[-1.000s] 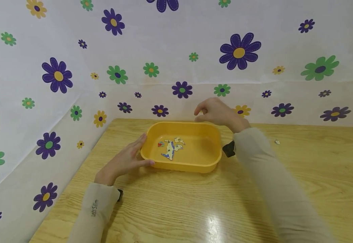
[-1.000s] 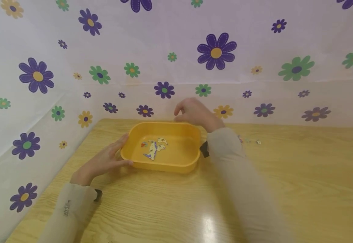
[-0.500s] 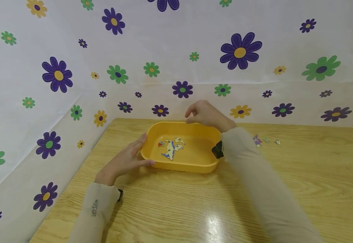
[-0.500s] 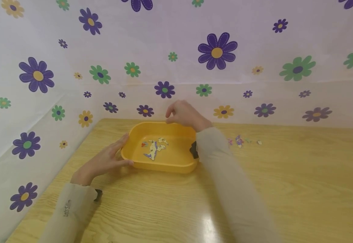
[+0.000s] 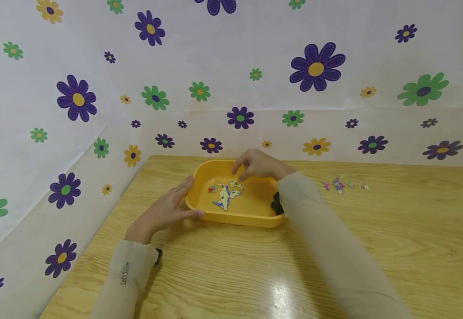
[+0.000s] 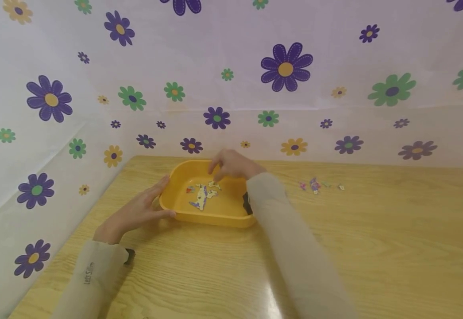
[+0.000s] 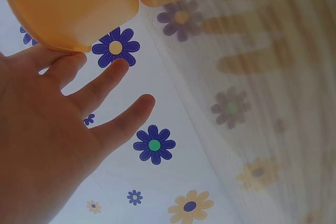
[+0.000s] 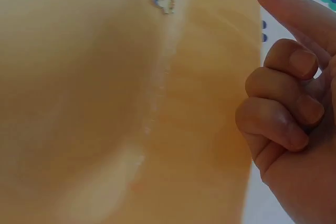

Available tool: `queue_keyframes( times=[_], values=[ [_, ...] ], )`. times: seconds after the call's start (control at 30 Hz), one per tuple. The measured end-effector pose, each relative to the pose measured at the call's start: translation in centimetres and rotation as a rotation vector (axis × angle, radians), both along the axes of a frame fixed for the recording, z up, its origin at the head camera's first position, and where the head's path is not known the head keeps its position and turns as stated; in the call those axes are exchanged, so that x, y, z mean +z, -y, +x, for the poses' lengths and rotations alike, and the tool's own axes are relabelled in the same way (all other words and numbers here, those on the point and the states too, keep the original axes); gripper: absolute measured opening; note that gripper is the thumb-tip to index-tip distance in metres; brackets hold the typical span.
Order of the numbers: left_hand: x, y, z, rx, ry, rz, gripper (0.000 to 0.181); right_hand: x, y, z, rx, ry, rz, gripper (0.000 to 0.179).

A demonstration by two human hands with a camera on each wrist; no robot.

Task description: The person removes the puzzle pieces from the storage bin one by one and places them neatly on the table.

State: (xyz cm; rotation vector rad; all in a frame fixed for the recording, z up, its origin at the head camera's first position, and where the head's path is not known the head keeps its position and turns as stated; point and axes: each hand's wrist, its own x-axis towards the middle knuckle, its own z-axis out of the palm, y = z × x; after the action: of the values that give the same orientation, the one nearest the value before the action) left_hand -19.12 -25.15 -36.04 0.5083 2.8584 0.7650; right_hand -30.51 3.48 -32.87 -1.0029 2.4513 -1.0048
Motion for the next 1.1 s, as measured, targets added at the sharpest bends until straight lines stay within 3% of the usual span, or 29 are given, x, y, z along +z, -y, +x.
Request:
queue_keyframes(
  times=[0.23, 0.6, 1.1],
  values=[
    [-0.1, -0.1, 0.1, -0.015, -0.001, 0.005, 0.111, -2.1, 0.3, -0.3, 0.053, 0.079, 0.025, 0.029],
    [-0.1, -0.1, 0.0, 0.004, 0.011, -0.002, 0.110, -2.7, 1.0, -0.2, 0.107, 0.111, 0.118, 0.035],
    [-0.2, 0.0, -0.2, -0.020, -0.013, -0.013, 0.111, -3.0, 1.2, -0.4, 0.060, 0.130, 0.198, 0.040]
  ],
)
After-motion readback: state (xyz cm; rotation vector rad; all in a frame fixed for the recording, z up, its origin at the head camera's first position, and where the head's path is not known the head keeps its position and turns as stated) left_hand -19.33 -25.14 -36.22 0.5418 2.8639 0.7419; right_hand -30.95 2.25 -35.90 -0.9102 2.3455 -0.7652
